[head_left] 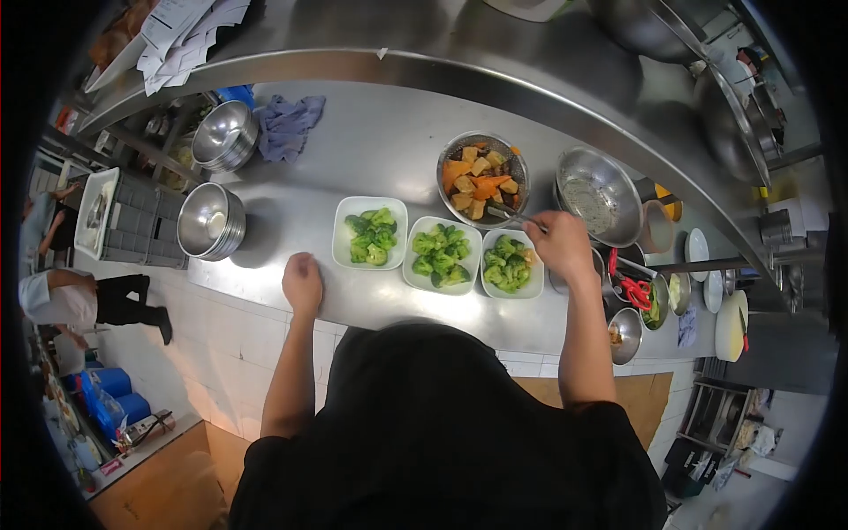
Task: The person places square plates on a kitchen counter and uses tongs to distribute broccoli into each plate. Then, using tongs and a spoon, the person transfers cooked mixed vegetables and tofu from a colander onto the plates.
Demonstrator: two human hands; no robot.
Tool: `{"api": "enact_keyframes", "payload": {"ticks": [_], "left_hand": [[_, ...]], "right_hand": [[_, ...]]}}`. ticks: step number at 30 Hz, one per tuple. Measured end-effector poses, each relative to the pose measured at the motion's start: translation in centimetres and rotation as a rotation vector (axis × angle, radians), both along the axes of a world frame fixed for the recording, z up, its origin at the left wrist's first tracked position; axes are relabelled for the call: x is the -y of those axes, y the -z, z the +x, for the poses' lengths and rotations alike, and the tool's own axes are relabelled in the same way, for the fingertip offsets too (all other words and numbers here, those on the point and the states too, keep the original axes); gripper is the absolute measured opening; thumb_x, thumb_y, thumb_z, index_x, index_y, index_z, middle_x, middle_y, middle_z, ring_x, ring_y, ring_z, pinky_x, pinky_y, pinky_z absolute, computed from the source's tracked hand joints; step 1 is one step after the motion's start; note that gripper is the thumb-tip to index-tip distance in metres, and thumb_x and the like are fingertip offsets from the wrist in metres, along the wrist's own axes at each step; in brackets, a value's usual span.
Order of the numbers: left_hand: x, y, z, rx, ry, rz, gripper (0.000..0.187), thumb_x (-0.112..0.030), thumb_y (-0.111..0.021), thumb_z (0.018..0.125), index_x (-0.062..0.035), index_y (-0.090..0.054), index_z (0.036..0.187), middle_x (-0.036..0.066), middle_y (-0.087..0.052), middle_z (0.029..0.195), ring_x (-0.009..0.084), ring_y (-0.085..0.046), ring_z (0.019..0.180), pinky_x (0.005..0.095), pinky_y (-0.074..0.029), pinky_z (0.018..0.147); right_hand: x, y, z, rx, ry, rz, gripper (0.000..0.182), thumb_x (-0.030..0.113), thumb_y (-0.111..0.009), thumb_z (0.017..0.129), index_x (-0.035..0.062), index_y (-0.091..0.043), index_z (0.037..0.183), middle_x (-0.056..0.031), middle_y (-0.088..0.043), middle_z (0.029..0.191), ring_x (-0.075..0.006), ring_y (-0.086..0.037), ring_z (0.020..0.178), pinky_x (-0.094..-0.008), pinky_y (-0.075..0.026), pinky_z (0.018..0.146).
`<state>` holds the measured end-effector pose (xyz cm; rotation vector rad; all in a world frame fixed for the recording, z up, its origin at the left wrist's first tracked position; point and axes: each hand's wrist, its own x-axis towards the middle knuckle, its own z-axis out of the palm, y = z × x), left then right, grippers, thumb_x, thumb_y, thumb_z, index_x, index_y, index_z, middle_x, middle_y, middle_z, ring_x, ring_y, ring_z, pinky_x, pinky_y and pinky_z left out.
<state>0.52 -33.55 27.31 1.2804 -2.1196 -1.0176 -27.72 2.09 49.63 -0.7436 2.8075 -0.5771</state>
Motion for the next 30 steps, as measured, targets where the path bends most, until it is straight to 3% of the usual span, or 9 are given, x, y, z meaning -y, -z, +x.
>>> {"api": "enact_keyframes", "payload": {"ticks": [4,7,9,15,16,18,23,26,30], "left_hand": [[-1.3,-0.2,0.0,0.038,0.046,-0.163,0.017,-0.017,-0.069,0.092,-0.008,-0.07,0.107,0.008,-0.067,0.088,0.0269,-0.066,0.078,0.0408,-0.052,0.074],[-1.4,-0.5,-0.4,0.056,0.054,-0.223,0.016,-0.016,-0.069,0.091,-0.0087,-0.069,0.105,0.006,-0.062,0.082,0.0262,-0.063,0.073,0.0411,-0.051,0.07],[-1.5,-0.7,-0.5,0.055,0.053,-0.232,0.016,-0.016,-0.069,0.091,-0.0088,-0.069,0.105,0.006,-0.062,0.082,0.0267,-0.063,0.073,0.0412,-0.051,0.07],[-1.7,-0.5,-0.4,0.042,0.056,-0.272,0.016,-0.016,-0.069,0.09,-0.009,-0.069,0.105,0.007,-0.062,0.083,0.0267,-0.062,0.073,0.0412,-0.05,0.069],[-1.6,-0.5,-0.4,0.033,0.063,-0.265,0.017,-0.015,-0.069,0.09,-0.009,-0.069,0.105,0.007,-0.062,0.083,0.0266,-0.062,0.074,0.0413,-0.05,0.069],[-1.7,-0.5,-0.5,0.033,0.059,-0.278,0.017,-0.015,-0.069,0.09,-0.009,-0.069,0.105,0.007,-0.062,0.084,0.0266,-0.062,0.073,0.0413,-0.05,0.069],[-1.6,-0.5,-0.6,0.046,0.046,-0.265,0.019,-0.016,-0.069,0.089,-0.0085,-0.069,0.107,0.007,-0.063,0.083,0.0264,-0.063,0.074,0.0405,-0.051,0.07],[-1.3,-1.7,-2.1,0.061,-0.088,-0.085,0.022,-0.017,-0.07,0.09,-0.0081,-0.068,0.109,0.007,-0.065,0.081,0.0243,-0.064,0.073,0.0392,-0.052,0.07],[-4.8,-5.9,-8.3,-0.376,0.138,0.016,0.024,-0.014,-0.07,0.091,-0.0086,-0.066,0.114,0.009,-0.067,0.078,0.0249,-0.066,0.069,0.0363,-0.052,0.066]], "right_hand": [[0.6,3.5,-2.2,-0.253,-0.162,0.183,0.028,0.03,-0.072,0.089,0.0029,-0.077,0.093,-0.0208,-0.074,0.09,-0.0414,-0.072,0.088,-0.0502,-0.057,0.084],[2.1,6.1,-2.4,-0.266,-0.127,0.275,0.027,0.027,-0.072,0.086,0.0006,-0.075,0.088,-0.0228,-0.073,0.089,-0.0406,-0.073,0.089,-0.0487,-0.059,0.081],[3.7,5.7,-1.0,-0.363,-0.105,0.294,0.017,0.019,-0.07,0.082,0.0023,-0.074,0.085,-0.022,-0.073,0.085,-0.0383,-0.075,0.081,-0.0468,-0.061,0.072],[3.2,6.6,-2.1,-0.444,-0.04,0.299,0.012,0.011,-0.067,0.077,0.0029,-0.074,0.084,-0.0212,-0.073,0.082,-0.0386,-0.074,0.074,-0.046,-0.061,0.067],[3.3,6.5,-2.4,-0.445,-0.042,0.301,0.012,0.011,-0.067,0.077,0.0029,-0.074,0.084,-0.0212,-0.073,0.082,-0.0386,-0.074,0.074,-0.046,-0.061,0.067],[3.4,6.3,-3.2,-0.308,-0.035,0.416,0.026,0.027,-0.068,0.09,0.0019,-0.075,0.09,-0.021,-0.074,0.088,-0.04,-0.073,0.085,-0.0492,-0.06,0.078],[4.5,4.3,-3.9,-0.217,-0.018,0.417,0.027,0.028,-0.068,0.092,0.0022,-0.075,0.095,-0.0217,-0.075,0.093,-0.0401,-0.074,0.089,-0.0486,-0.06,0.08],[4.9,4.2,-4.7,-0.181,-0.041,0.464,0.028,0.029,-0.069,0.092,0.0025,-0.075,0.1,-0.0218,-0.076,0.096,-0.0397,-0.075,0.092,-0.048,-0.061,0.082],[4.7,3.6,-5.4,-0.149,0.002,0.45,0.031,0.032,-0.067,0.095,0.0034,-0.076,0.102,-0.0213,-0.076,0.099,-0.0397,-0.075,0.095,-0.0478,-0.06,0.085]]}}
